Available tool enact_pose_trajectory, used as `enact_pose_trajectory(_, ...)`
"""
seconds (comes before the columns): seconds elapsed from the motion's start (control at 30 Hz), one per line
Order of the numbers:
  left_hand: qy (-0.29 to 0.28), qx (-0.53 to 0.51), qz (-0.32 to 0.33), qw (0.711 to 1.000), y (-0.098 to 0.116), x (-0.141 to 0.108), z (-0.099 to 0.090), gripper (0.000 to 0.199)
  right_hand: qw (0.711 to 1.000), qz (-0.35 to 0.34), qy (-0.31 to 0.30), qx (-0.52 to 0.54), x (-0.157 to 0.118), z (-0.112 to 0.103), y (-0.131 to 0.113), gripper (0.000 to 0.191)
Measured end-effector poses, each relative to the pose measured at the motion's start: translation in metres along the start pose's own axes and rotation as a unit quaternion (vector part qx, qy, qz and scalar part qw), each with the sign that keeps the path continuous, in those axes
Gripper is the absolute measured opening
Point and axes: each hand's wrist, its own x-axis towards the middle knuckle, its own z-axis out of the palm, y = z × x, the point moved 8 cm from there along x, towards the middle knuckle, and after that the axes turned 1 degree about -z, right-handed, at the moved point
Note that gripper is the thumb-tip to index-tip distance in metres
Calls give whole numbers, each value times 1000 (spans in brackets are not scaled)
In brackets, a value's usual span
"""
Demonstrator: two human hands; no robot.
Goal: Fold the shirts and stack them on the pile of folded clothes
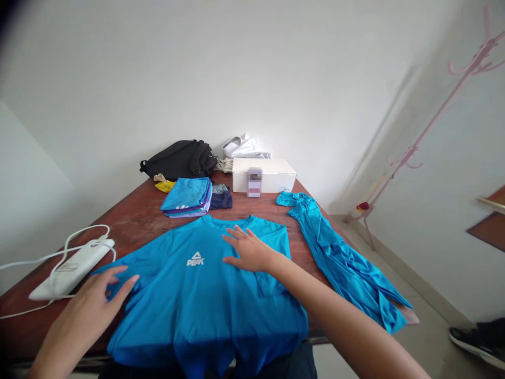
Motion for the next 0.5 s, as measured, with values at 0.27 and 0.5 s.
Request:
enact_pose_trajectory(0.27,-107,64,-186,975,-57,-16,1,69,991,-130,-2,38,62,16,-60,42)
enact_pose_trajectory(0.5,-58,60,-109,991,-40,-7,12,41,978,-170,46,112,83,35,-59,27)
